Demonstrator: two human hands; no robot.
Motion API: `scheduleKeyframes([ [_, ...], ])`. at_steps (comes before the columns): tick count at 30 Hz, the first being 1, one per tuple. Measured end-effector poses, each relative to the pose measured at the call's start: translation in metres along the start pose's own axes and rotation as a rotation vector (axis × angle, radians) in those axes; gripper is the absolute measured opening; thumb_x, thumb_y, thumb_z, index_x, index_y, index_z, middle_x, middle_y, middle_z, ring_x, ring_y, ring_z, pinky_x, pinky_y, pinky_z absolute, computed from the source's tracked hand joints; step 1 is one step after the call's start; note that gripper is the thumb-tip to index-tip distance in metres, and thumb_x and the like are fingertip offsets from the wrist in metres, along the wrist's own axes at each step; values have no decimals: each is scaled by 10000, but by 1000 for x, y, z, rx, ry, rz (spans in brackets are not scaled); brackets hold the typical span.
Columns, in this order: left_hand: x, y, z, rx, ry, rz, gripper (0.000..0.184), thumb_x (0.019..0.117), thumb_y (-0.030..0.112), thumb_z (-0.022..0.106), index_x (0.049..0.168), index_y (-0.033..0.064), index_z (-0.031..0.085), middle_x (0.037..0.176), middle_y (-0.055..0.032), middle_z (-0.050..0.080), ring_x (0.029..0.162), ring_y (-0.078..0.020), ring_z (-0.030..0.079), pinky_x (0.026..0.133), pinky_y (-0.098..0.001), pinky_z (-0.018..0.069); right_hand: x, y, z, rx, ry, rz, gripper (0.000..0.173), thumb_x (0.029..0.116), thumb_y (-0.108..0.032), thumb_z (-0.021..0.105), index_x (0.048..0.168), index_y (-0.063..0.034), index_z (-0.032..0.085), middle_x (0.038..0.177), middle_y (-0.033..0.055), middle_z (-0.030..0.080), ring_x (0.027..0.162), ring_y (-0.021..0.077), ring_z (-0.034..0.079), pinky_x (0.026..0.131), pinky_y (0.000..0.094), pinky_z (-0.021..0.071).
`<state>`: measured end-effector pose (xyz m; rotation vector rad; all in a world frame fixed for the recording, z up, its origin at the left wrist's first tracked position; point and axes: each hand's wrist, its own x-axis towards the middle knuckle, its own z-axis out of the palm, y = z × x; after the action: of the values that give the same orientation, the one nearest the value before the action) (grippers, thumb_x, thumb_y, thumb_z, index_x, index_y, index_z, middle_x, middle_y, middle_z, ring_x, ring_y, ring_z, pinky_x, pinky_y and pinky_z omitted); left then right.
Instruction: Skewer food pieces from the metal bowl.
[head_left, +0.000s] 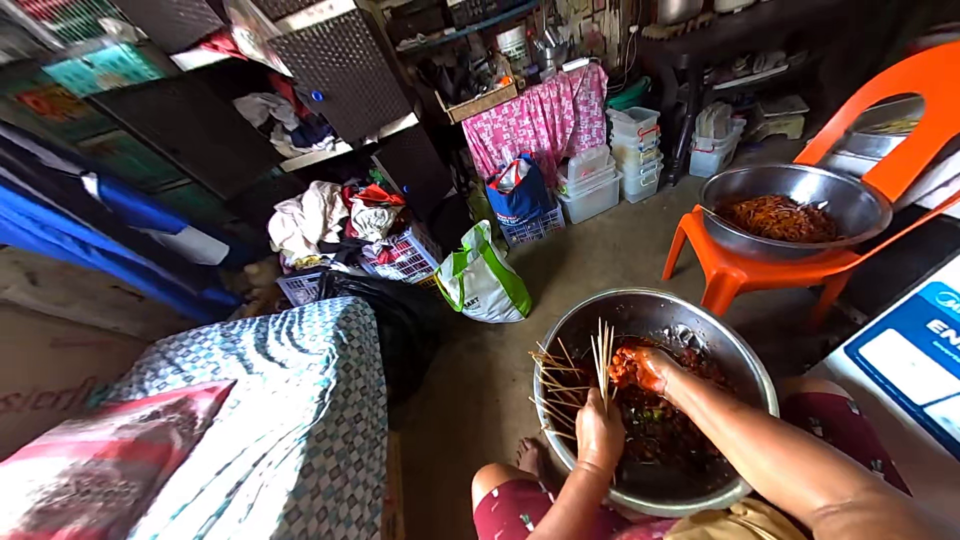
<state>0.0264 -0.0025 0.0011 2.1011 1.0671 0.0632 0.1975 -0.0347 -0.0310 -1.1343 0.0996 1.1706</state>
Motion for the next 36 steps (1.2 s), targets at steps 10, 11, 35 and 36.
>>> scheduleKeyframes([
  [10, 3, 0, -3, -26, 22, -29, 274, 1048, 180, 517, 1242, 4, 596, 989, -196, 697, 938, -335, 704, 863, -526, 555, 2, -1, -6, -652, 85, -81, 368, 1101, -288, 494, 1224, 41, 605, 1005, 169, 661, 829, 240, 676, 771, 397, 584],
  [11, 3, 0, -3, -25, 28, -29, 272, 1049, 179, 516, 1240, 4, 599, 988, -194, 699, 937, -334, 705, 861, -523, 557, 4, -10, -12, -922, 146, -146, 390, 1086, -296, 531, 1247, 49, 614, 1107, 201, 659, 954, 266, 667, 873, 428, 553],
  [35, 1, -4, 1, -32, 18, -17, 246, 1051, 174, 516, 1207, 8, 610, 962, -174, 689, 904, -307, 695, 843, -496, 556, 26, 3, -35, -1860, -37, -102, 442, 902, -61, 690, 1333, 3, 622, 1401, 274, 565, 1356, 459, 494, 1102, 634, 416],
  [36, 1, -4, 1, -33, 21, -16, 245, 1052, 174, 517, 1203, 7, 611, 959, -174, 690, 901, -308, 695, 843, -496, 556, 28, 3, -37, -1842, -30, -101, 383, 918, -53, 663, 1294, 19, 641, 1371, 276, 587, 1327, 452, 526, 1093, 626, 428],
])
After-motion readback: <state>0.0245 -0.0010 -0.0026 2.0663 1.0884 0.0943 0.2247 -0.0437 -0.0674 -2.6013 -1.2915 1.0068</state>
